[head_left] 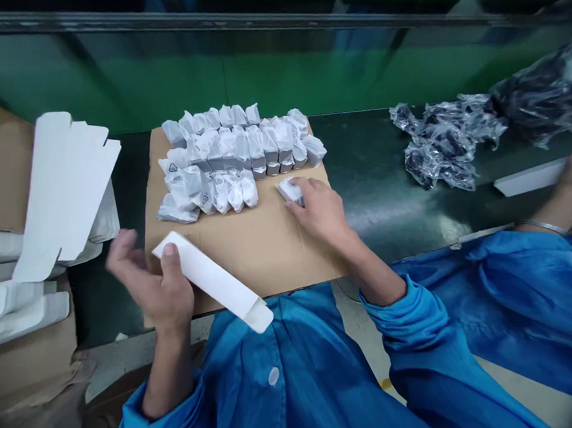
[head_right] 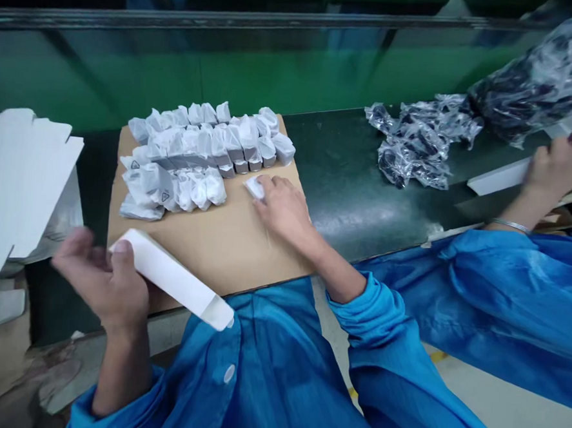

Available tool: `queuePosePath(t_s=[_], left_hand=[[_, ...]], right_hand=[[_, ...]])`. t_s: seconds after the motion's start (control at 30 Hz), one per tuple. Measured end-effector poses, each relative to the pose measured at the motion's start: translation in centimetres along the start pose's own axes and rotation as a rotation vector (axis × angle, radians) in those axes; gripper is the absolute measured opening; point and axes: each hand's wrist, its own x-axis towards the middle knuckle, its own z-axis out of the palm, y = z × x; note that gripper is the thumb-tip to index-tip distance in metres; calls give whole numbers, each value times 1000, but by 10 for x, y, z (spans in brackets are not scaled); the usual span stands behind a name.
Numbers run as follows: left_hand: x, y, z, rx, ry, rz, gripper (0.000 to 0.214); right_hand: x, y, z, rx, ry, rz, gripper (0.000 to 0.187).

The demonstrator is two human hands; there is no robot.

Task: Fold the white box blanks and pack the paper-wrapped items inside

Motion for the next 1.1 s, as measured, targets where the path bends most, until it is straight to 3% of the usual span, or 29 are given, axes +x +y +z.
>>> queuePosePath(t_s=[0.07, 0.13, 0.2, 0.27, 0.3, 0.4, 0.47, 0.53, 0.63, 0.7, 0.83, 0.9, 1.1], left_hand=[[-1, -2, -20, 138, -164, 236, 73], [-1, -2, -36, 235, -526, 573, 81], [2, -2, -42, 282, -867, 846, 79], [7, 0, -38, 355, -1002, 956, 73], [10, 1, -33, 411, -994, 949, 68], [12, 9, -15, 628, -823, 802, 64], [10, 17, -8, 727, -746, 721, 71], [8, 24, -6, 715, -805, 761, 68], [7, 28, -8, 620, -984, 935, 53], [7, 28, -9, 588, -1067, 990, 64], [6, 30, -11, 578, -1085, 987, 72], [6, 31, -12, 551, -1089, 1006, 69], [10, 24, -15, 395, -1130, 1039, 58]], right_hand=[[4, 12, -9, 184, -112, -8, 30], [5, 20, -18, 191, -172, 12, 32], [3, 25, -23, -34, -69, 91, 35], [-1, 26, -22, -256, 47, 95, 33], [-3, 25, -20, -304, 48, 41, 36], [-9, 25, -12, -278, -45, -137, 47], [-11, 28, -7, -229, -52, -147, 49], [-13, 32, -6, -173, -59, -141, 48], [-22, 32, -10, -117, -72, -153, 44], [-33, 25, -16, -39, -50, -174, 39], [-66, 3, -20, 314, -245, -345, 37], [-80, -6, -16, 382, -313, -384, 38], [-91, -24, 9, 193, -192, -494, 33]])
